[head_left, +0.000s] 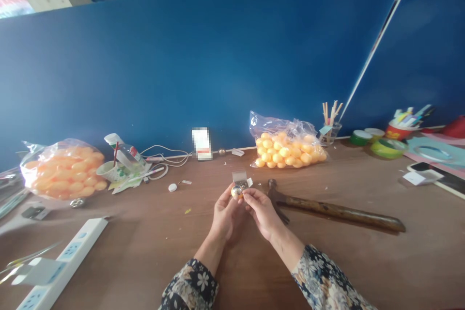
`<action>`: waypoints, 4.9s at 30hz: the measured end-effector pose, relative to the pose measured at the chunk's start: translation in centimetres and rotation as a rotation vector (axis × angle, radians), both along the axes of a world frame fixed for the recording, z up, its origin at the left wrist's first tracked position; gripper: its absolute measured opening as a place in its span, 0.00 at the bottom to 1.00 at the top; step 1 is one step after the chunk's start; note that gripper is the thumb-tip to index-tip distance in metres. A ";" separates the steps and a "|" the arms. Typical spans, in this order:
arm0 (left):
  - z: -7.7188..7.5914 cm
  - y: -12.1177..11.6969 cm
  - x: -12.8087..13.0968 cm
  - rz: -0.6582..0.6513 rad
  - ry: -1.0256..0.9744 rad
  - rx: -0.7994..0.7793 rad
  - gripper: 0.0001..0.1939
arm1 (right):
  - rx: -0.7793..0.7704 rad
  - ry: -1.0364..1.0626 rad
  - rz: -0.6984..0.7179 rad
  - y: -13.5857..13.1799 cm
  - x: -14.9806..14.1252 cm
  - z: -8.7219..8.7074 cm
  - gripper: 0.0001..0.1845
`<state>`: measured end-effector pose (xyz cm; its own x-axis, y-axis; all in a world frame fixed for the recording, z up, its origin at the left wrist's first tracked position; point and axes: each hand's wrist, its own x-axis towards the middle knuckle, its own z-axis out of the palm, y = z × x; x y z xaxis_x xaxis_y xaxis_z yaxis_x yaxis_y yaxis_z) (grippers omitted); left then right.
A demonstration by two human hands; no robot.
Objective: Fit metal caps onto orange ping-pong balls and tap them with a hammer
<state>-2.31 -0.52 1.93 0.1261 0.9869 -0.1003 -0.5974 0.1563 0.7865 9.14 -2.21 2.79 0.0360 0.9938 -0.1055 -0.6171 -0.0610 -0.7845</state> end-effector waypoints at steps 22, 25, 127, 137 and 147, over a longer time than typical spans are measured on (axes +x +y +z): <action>-0.3 0.2 -0.2 -0.033 -0.031 0.008 0.20 | -0.054 0.131 0.041 0.0 -0.2 -0.5 0.14; -0.3 0.2 -0.2 -0.033 -0.028 0.011 0.20 | -0.055 0.123 0.035 0.0 -0.2 -0.4 0.14; -0.8 0.3 -0.2 -0.040 0.032 0.031 0.28 | -0.050 0.018 0.092 0.0 0.1 -0.7 0.13; -0.8 0.2 -0.1 -0.037 0.042 0.047 0.28 | -0.059 -0.002 0.104 -0.1 0.2 -0.7 0.13; -1.0 0.3 -0.1 -0.036 0.064 0.049 0.28 | -0.056 -0.015 0.110 -0.1 0.2 -0.7 0.14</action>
<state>-2.43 -0.23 0.97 0.1563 0.9858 -0.0610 -0.5408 0.1370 0.8299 9.30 -2.27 2.06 -0.0705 0.9844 -0.1610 -0.5927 -0.1712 -0.7870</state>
